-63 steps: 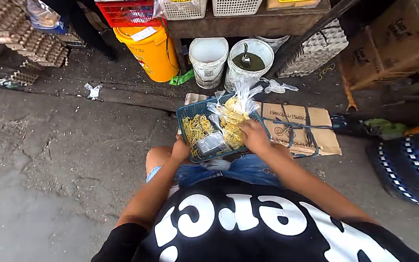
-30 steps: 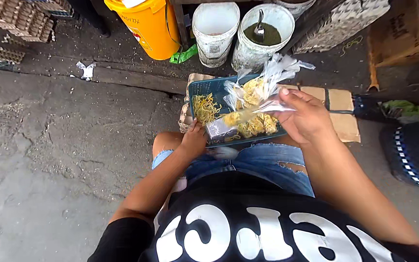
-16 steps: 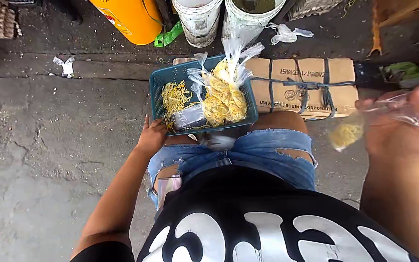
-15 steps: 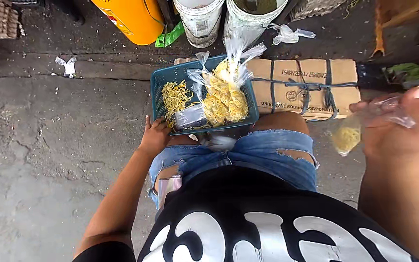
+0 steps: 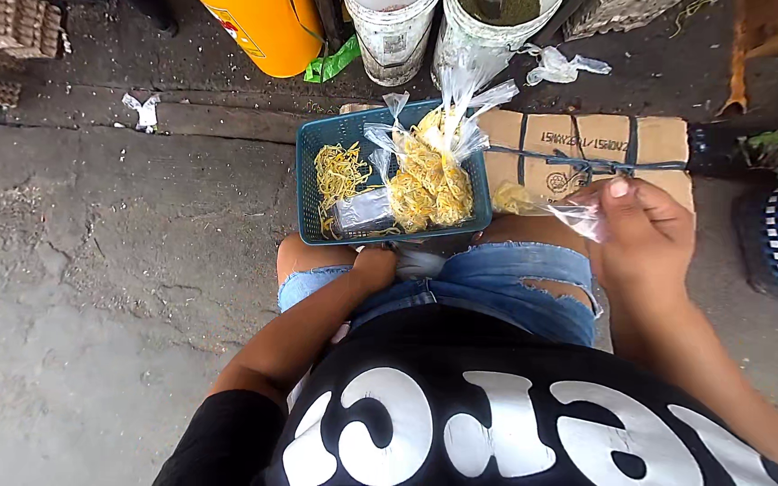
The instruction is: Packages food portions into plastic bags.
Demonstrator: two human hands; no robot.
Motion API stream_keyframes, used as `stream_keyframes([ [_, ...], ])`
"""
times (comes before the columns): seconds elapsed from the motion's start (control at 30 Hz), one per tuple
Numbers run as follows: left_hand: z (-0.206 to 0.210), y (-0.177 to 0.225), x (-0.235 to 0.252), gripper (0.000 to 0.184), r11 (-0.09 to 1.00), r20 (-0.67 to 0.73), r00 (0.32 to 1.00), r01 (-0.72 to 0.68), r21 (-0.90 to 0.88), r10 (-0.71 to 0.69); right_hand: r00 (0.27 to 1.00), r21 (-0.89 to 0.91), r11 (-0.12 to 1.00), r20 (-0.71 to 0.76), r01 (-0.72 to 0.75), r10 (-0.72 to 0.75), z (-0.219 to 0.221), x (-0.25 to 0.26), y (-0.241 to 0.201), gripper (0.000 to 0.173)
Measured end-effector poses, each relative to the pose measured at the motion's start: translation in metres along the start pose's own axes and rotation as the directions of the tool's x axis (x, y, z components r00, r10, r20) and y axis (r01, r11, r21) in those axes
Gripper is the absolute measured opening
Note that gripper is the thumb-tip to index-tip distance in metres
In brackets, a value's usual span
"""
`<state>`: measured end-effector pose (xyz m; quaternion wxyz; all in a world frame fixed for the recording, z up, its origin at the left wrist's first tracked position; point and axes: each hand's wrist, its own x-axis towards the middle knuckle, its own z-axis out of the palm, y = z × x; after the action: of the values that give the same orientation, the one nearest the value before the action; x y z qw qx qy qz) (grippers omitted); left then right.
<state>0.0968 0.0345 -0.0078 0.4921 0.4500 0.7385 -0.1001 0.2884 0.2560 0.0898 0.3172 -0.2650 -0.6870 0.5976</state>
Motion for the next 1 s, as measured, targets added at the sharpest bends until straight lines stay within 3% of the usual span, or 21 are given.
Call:
stream_keyframes([
  [0.1,-0.005,0.008,0.009,0.032,0.996,0.005,0.997,0.074,0.042,-0.075,1.0,0.01,1.0,0.006,-0.003,0.003,0.006,-0.003,0.004,0.026],
  [0.2,-0.003,0.021,0.014,0.033,0.971,0.019,0.972,0.234,0.045,-0.235,0.999,0.041,0.999,0.008,0.03,-0.031,0.003,-0.006,0.004,0.027],
  [0.3,-0.006,0.029,0.012,0.038,0.952,0.042,0.953,0.296,0.074,-0.299,0.998,0.034,0.999,-0.066,0.027,-0.024,-0.01,-0.011,-0.004,0.028],
  [0.37,-0.005,0.021,0.008,0.039,0.971,0.026,0.973,0.227,0.068,-0.229,0.997,0.071,0.996,-0.071,0.046,-0.041,-0.023,-0.015,-0.008,0.032],
  [0.43,0.001,0.005,0.01,0.041,0.999,0.021,0.999,0.032,0.0,-0.032,0.996,0.101,0.991,-0.04,0.087,-0.084,-0.035,-0.017,-0.011,0.042],
  [0.5,0.005,-0.001,0.003,0.05,0.98,0.055,0.981,-0.182,-0.076,0.186,0.993,0.068,0.992,-0.047,0.108,-0.105,-0.044,-0.018,-0.013,0.055],
  [0.57,0.01,-0.007,-0.007,0.05,0.96,0.061,0.958,-0.281,-0.012,0.281,0.992,0.0,0.995,-0.08,0.099,-0.099,-0.048,-0.019,-0.02,0.06],
  [0.77,-0.01,-0.044,-0.044,0.053,0.997,0.006,0.999,-0.046,0.06,0.046,0.997,-0.102,0.994,-0.064,0.036,-0.043,-0.053,-0.014,-0.044,0.057],
  [0.83,-0.034,-0.045,-0.067,0.046,0.996,-0.081,0.993,-0.086,-0.028,0.084,1.0,-0.013,1.0,0.024,0.002,-0.002,-0.055,-0.008,-0.051,0.063],
  [0.9,-0.064,-0.04,-0.095,0.04,0.954,-0.256,0.943,-0.257,-0.155,0.213,0.989,0.098,0.995,0.147,-0.015,0.0,-0.056,0.001,-0.061,0.073],
  [1.0,-0.104,-0.02,-0.117,0.039,0.849,-0.538,0.77,-0.5,-0.172,0.344,0.942,0.196,0.981,0.33,-0.006,-0.06,-0.047,0.018,-0.088,0.081],
])
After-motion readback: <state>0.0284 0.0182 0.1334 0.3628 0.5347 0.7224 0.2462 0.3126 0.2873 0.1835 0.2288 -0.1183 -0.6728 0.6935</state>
